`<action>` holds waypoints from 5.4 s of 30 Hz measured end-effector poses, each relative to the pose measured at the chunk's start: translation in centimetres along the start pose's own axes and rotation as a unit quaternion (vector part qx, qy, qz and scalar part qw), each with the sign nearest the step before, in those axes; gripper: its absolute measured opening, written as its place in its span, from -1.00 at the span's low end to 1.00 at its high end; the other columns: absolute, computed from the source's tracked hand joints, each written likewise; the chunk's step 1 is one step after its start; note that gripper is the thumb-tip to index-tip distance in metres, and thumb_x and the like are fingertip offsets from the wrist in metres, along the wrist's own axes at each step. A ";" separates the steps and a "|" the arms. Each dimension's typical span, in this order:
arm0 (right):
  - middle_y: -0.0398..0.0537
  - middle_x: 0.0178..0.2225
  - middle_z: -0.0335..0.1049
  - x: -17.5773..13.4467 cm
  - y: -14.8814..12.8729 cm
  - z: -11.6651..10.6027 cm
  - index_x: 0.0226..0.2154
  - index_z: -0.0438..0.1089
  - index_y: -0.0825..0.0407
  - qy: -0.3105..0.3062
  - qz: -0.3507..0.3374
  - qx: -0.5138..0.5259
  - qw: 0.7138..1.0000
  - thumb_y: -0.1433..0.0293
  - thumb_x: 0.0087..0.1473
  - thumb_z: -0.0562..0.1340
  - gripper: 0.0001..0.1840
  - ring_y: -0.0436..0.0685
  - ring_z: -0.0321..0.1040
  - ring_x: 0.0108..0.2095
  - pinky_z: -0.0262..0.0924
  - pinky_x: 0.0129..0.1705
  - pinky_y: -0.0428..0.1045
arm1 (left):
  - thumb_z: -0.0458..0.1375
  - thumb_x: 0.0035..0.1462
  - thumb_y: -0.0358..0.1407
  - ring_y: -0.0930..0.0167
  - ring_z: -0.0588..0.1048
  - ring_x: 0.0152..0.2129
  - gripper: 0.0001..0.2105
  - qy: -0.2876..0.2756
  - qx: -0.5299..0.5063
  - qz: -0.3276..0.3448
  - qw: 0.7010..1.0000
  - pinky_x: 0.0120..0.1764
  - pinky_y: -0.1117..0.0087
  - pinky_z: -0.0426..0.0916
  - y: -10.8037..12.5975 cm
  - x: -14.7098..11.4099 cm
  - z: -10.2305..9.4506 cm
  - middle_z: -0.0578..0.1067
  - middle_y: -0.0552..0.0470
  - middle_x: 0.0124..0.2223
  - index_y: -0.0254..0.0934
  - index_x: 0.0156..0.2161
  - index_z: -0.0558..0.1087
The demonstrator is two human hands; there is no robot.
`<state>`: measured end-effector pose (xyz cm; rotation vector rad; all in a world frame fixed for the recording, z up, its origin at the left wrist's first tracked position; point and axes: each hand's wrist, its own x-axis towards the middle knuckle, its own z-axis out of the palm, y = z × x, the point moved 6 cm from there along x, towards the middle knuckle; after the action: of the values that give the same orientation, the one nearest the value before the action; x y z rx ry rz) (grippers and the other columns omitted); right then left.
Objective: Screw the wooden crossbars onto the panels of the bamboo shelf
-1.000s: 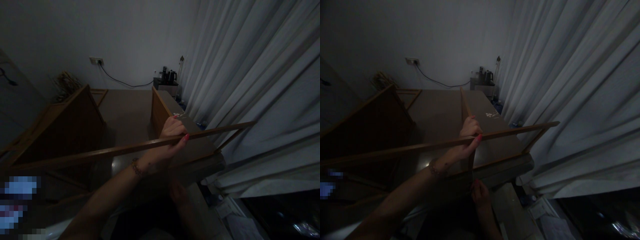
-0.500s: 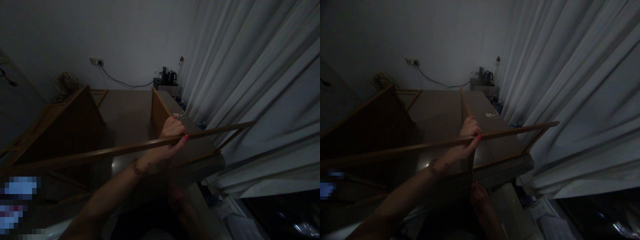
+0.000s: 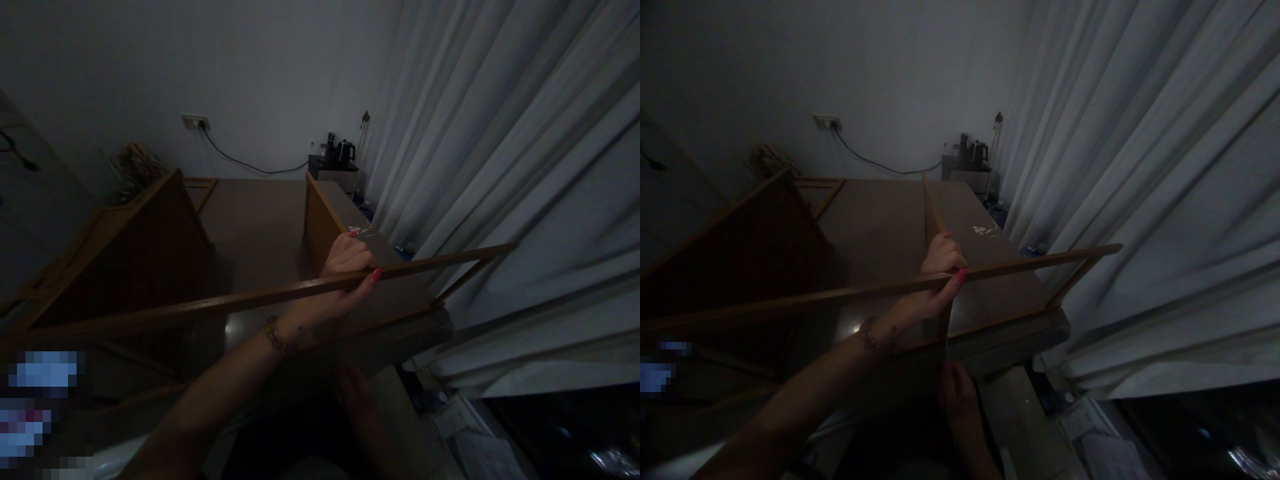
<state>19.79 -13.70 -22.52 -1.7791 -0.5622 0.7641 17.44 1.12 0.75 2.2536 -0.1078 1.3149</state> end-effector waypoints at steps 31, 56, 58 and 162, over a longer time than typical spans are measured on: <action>-0.13 -0.61 0.34 0.9 -1.5 -1.8 -0.60 0.26 -0.05 0.062 -0.084 -0.124 0.987 -0.06 0.09 0.12 -0.51 0.07 0.27 -0.53 0.09 -0.43 -0.05 | -0.13 0.33 -0.14 0.37 0.35 -0.35 -0.70 0.002 -0.008 0.004 1.000 0.06 0.07 0.30 -0.1 0.0 0.1 0.32 0.08 -0.42 -0.21 -0.40 0.26; -0.08 -0.53 0.44 0.3 -1.7 -1.6 -0.48 0.36 -0.01 0.074 -0.067 -0.047 0.994 -0.08 0.04 0.18 -0.53 0.07 0.35 -0.52 0.21 -0.47 -0.08 | -0.11 0.33 -0.16 0.40 0.33 -0.36 -0.70 0.010 -0.007 0.014 1.000 0.07 0.13 0.26 0.1 0.2 0.0 0.30 0.09 -0.42 -0.22 -0.42 0.25; -0.03 -0.41 0.50 0.1 -2.0 -1.8 -0.31 0.39 0.02 0.085 -0.094 -0.060 0.990 0.01 0.09 0.20 -0.60 0.09 0.41 -0.44 0.25 -0.40 -0.07 | -0.11 0.33 -0.17 0.39 0.33 -0.35 -0.70 0.010 -0.004 0.012 1.000 0.09 0.12 0.25 0.1 0.2 0.0 0.30 0.09 -0.41 -0.22 -0.42 0.24; -0.05 -0.22 0.51 0.0 -3.3 -1.9 -0.05 0.32 -0.04 0.133 -0.443 -0.286 0.840 0.46 0.32 -0.08 -0.67 0.10 0.42 -0.24 0.21 -0.19 0.04 | -0.13 0.34 -0.17 0.39 0.36 -0.32 -0.71 -0.018 0.017 -0.022 0.999 0.07 0.11 0.28 -0.3 -0.2 0.1 0.33 0.08 -0.38 -0.22 -0.39 0.24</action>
<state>21.17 -13.89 -18.95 -1.8081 -1.3840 -0.3365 17.54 1.29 0.40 2.2959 -0.0495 1.2615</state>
